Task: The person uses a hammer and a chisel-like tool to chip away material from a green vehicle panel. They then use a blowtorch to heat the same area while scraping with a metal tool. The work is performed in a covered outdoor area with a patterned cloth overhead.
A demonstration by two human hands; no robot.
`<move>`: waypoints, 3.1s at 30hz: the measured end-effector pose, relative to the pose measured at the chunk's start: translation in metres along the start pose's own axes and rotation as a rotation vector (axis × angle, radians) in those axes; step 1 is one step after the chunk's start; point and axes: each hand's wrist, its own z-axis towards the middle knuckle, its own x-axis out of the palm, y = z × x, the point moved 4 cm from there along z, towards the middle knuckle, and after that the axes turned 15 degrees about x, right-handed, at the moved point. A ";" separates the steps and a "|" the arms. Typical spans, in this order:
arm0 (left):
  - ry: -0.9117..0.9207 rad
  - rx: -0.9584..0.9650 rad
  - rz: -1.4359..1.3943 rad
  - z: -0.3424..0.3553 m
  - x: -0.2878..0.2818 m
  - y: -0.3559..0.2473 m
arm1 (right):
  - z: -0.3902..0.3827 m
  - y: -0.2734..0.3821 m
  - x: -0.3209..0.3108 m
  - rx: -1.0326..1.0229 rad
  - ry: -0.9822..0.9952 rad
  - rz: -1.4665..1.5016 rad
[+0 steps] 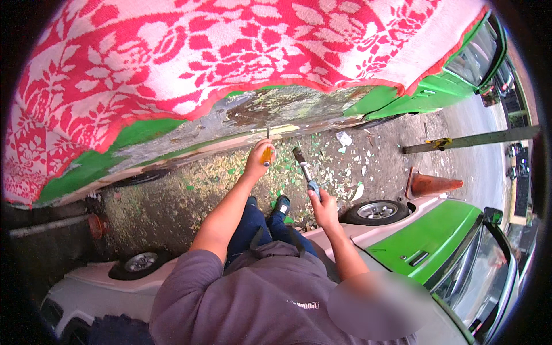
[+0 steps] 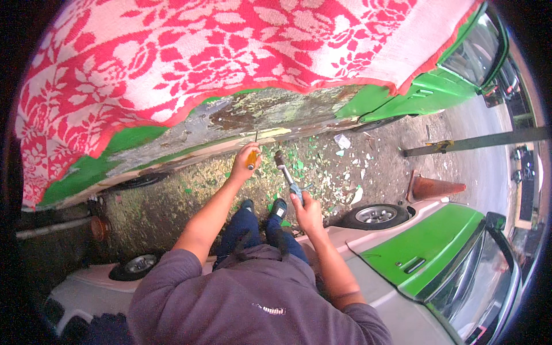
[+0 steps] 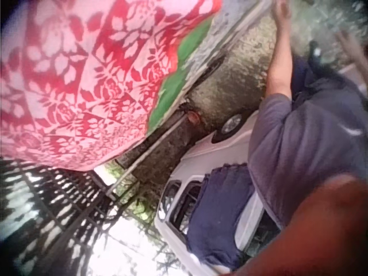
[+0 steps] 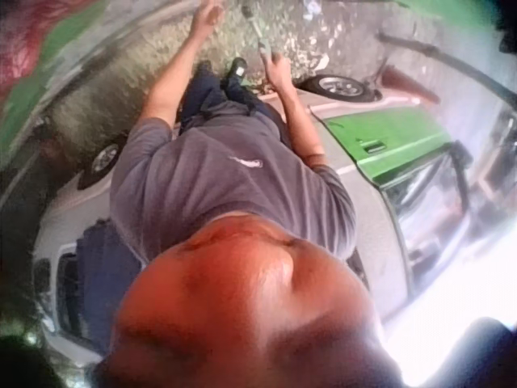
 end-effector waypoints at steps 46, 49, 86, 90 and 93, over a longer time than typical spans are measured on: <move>0.655 0.049 0.180 0.077 0.115 -0.004 | 0.096 -0.070 -0.117 0.168 0.070 0.173; 0.690 0.053 0.283 0.069 0.116 0.004 | 0.103 -0.078 -0.112 0.204 0.106 0.216; 0.980 0.345 0.509 0.057 0.129 0.025 | 0.058 -0.129 0.014 0.158 0.104 0.313; 0.943 0.282 0.373 0.057 0.133 0.024 | 0.053 -0.135 0.015 0.191 0.087 0.281; 0.940 0.258 0.374 0.055 0.142 0.020 | 0.052 -0.141 0.017 0.175 0.088 0.345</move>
